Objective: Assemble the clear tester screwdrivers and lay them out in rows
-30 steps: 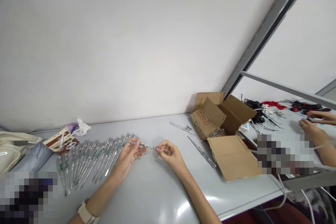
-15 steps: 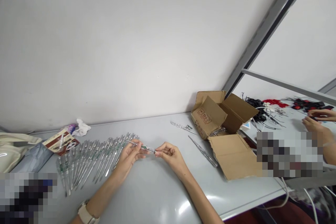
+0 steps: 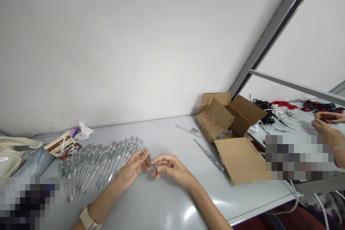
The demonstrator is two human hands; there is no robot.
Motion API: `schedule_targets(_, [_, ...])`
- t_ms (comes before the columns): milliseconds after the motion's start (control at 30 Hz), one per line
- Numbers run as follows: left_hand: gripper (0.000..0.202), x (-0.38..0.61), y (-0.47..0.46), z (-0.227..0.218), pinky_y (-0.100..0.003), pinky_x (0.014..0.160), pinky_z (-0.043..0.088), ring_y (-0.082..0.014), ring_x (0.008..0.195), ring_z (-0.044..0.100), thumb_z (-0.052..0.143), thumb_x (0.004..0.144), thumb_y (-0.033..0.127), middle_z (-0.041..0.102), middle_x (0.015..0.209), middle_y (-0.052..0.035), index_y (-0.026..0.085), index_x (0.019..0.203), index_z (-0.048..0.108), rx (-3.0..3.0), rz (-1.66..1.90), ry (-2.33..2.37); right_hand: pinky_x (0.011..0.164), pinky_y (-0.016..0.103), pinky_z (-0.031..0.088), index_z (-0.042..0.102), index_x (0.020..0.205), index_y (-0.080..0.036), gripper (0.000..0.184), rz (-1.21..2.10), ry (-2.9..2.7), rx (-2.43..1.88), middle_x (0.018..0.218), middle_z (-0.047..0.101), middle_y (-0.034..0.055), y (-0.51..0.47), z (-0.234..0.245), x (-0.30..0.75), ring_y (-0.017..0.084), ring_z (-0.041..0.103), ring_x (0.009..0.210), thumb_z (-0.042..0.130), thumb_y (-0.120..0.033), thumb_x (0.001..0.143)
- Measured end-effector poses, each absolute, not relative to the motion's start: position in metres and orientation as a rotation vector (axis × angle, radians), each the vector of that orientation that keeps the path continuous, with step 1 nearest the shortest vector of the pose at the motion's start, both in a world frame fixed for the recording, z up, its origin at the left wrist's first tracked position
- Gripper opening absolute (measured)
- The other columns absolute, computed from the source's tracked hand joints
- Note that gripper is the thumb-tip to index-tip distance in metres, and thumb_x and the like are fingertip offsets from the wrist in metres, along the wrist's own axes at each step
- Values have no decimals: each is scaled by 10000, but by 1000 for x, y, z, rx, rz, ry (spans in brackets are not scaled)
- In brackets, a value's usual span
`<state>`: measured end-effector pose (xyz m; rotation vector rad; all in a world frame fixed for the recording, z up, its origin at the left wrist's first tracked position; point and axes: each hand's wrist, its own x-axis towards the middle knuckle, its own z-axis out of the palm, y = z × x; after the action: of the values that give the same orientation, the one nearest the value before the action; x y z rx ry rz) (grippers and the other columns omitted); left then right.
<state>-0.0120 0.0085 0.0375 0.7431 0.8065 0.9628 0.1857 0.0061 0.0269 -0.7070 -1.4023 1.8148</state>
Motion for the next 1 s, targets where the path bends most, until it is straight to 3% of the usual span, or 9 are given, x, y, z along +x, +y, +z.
schedule_targets(233, [335, -12, 8, 37, -250, 670, 535, -147, 696, 668, 744, 779, 469, 683, 736, -18, 174, 848, 600, 831, 1014, 772, 753, 290, 480, 701, 990, -206, 255, 1788, -1342, -718, 807, 686, 14, 5, 25, 184, 131, 617, 724, 690, -421, 853])
schedule_targets(333, [316, -13, 7, 38, -252, 613, 490, -174, 732, 662, 680, 828, 495, 687, 774, -27, 196, 901, 610, 924, 1017, 795, 723, 274, 459, 680, 982, -209, 291, 1828, -1270, -734, 782, 649, -2, 3, 23, 183, 115, 579, 681, 701, -460, 837])
schedule_targets(467, [300, -16, 7, 36, -236, 612, 407, -136, 710, 573, 652, 855, 491, 654, 755, -18, 195, 904, 637, 1053, 1049, 798, 670, 258, 440, 632, 1001, -216, 333, 1939, -1189, -645, 764, 632, -11, 1, 22, 182, 97, 552, 616, 707, -489, 828])
schedule_targets(567, [288, -16, 7, 35, -238, 631, 383, -119, 676, 516, 652, 860, 478, 646, 766, -13, 197, 923, 638, 1046, 1062, 765, 648, 245, 439, 604, 1002, -224, 349, 1987, -1154, -603, 802, 645, 7, 1, 24, 181, 114, 590, 678, 706, -506, 824])
schedule_targets(833, [303, -13, 8, 39, -232, 709, 424, -138, 798, 608, 714, 816, 457, 701, 951, -73, 187, 932, 641, 909, 1008, 695, 647, 257, 452, 550, 877, -216, 372, 1931, -1190, -647, 719, 636, 1, 4, 28, 185, 129, 595, 639, 698, -550, 808])
schedule_targets(1000, [429, -12, 10, 34, -205, 510, 395, -131, 646, 621, 640, 824, 583, 660, 758, -41, 173, 951, 643, 841, 965, 707, 664, 274, 474, 584, 913, -203, 277, 1869, -1329, -631, 751, 673, 13, 6, 32, 188, 133, 623, 631, 645, -471, 877])
